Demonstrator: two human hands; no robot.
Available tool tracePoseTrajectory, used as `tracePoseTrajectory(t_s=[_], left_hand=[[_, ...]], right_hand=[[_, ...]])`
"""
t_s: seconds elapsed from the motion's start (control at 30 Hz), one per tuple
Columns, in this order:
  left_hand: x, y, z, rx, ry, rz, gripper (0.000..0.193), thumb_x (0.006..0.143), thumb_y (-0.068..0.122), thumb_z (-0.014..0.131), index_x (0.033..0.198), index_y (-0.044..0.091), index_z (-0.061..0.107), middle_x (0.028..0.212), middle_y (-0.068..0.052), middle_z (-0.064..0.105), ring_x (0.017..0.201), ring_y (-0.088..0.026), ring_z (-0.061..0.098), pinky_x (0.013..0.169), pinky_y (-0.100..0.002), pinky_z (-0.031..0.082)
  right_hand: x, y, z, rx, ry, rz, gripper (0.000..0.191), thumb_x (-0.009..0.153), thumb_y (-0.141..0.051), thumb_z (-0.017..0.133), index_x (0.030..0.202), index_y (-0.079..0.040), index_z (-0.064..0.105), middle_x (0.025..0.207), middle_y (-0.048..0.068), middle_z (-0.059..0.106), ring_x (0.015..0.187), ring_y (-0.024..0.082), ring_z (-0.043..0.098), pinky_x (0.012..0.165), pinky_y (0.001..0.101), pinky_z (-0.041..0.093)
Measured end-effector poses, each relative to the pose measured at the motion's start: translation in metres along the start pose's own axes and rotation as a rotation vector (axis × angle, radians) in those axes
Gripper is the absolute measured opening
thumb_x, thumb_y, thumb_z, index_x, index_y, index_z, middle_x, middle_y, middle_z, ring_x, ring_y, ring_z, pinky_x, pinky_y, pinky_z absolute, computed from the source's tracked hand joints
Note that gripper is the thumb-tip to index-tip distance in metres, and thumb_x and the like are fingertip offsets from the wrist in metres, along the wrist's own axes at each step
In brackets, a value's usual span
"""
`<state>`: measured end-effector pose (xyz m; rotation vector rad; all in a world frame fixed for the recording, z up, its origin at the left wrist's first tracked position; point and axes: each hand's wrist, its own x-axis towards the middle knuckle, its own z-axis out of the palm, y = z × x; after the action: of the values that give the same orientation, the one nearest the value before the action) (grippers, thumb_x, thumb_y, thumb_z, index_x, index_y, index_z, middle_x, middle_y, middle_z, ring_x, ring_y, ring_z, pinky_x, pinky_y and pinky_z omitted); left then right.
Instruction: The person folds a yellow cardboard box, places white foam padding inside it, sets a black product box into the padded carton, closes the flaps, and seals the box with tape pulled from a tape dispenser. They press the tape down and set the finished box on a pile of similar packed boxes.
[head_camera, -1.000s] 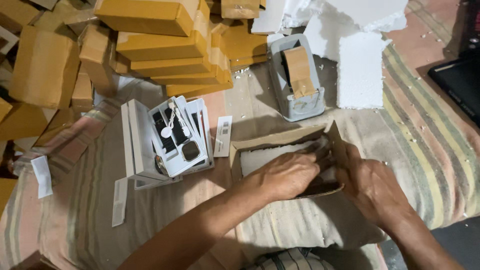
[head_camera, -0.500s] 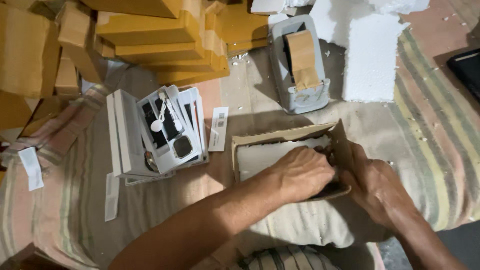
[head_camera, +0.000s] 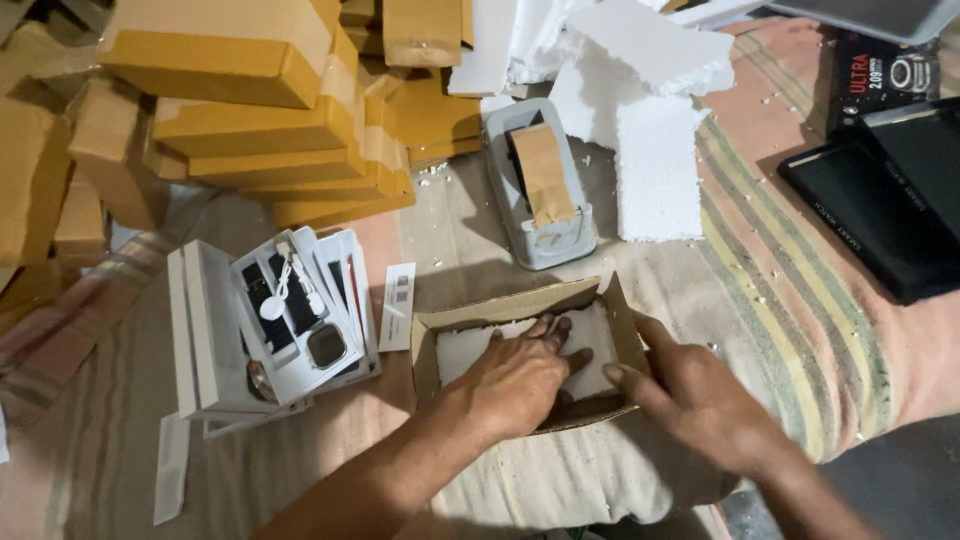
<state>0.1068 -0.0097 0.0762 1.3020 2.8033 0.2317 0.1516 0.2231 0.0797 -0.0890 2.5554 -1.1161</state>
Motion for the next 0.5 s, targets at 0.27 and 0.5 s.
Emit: tracePoseTrajectory(t_s=[0.27, 0.5], left_hand=[[0.005, -0.009, -0.011, -0.229, -0.342, -0.135, 0.068, 0.084, -0.008, 0.046, 0.143, 0.024, 0.058, 0.15, -0.018, 0.048, 0.144, -0.036, 0.038, 0.109, -0.059, 0.039], [-0.004, -0.011, -0.016, -0.355, -0.312, -0.202, 0.056, 0.09, 0.001, 0.049, 0.141, 0.023, 0.058, 0.16, -0.013, 0.038, 0.149, -0.034, 0.032, 0.109, -0.073, 0.03]], right_hand=[[0.097, 0.032, -0.157, -0.844, 0.759, -0.101, 0.042, 0.102, -0.043, 0.064, 0.091, -0.005, 0.08, 0.081, 0.007, 0.072, 0.049, 0.019, 0.061, 0.049, 0.0362, 0.05], [0.183, 0.039, -0.212, -0.782, 0.358, 0.252, 0.04, 0.101, -0.041, 0.064, 0.095, -0.004, 0.078, 0.084, 0.009, 0.072, 0.054, 0.021, 0.062, 0.052, 0.0369, 0.051]])
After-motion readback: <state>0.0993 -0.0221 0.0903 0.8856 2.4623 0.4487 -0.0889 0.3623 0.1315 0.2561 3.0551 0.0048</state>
